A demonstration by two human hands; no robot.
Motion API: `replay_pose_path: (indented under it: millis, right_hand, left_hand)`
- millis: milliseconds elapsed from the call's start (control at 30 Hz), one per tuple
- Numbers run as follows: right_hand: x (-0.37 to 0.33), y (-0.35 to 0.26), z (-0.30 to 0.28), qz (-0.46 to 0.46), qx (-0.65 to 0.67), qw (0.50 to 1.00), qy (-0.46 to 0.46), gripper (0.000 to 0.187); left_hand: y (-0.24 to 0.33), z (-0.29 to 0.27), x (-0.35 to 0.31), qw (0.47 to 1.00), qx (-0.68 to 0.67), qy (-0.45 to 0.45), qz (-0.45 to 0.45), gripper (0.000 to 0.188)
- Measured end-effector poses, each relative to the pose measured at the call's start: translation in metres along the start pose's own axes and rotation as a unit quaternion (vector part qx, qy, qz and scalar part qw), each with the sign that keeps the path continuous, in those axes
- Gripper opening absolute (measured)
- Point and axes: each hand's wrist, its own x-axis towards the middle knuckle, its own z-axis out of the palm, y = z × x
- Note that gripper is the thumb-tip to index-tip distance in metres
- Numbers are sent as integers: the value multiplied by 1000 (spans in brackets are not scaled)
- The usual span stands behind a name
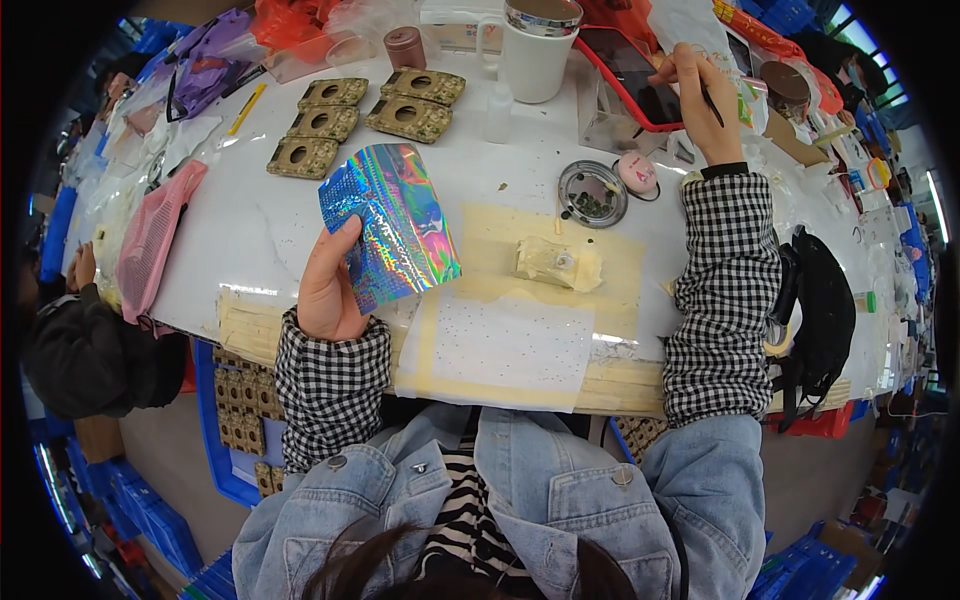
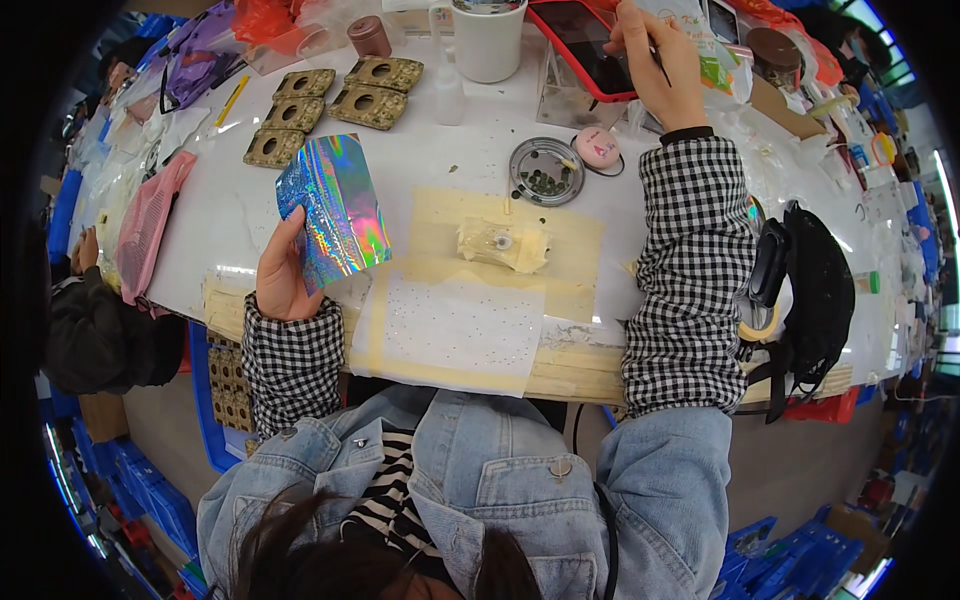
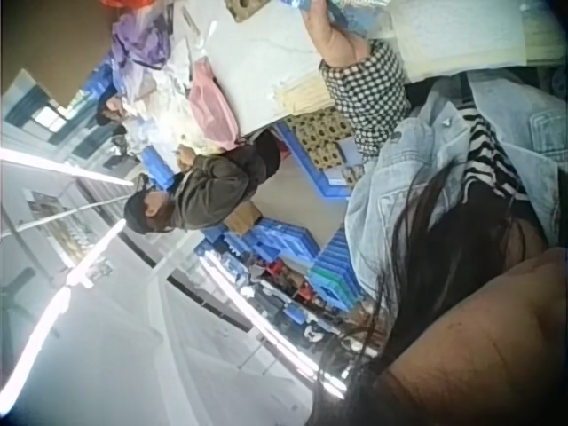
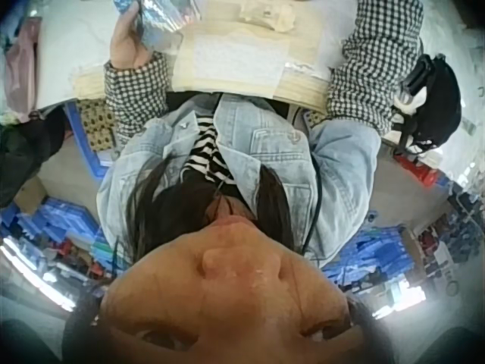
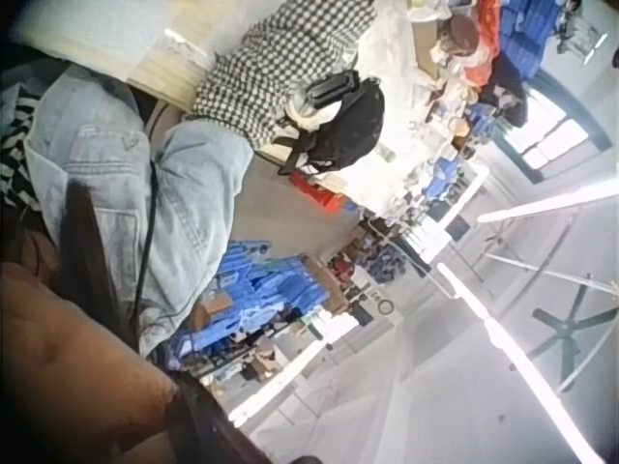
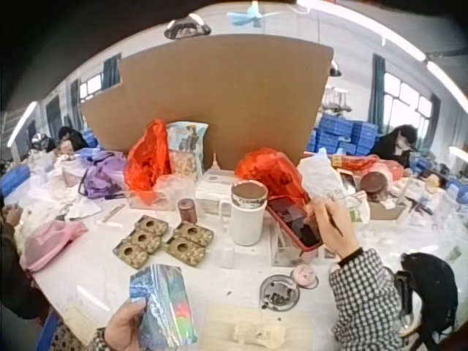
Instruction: Using a thin hand tool to mark or poke holes in small iridescent sheets on a factory worktable.
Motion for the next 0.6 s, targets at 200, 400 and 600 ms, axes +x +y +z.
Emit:
replay_pose_path:
  millis: [200, 400, 600]
  right_hand:
    - [-2, 1, 1, -8, 25, 999, -28, 54]
    - [-3, -1, 1, 3, 27, 999, -33, 54]
    - [-2, 1, 0, 21, 34, 998, -50, 54]
  left_hand:
    - [0, 0, 0, 1000, 0, 5, -3, 40]
    - [-1, 1, 1, 1000, 3, 10, -1, 40]
    - [0, 1, 0, 1000, 6, 2, 0, 39]
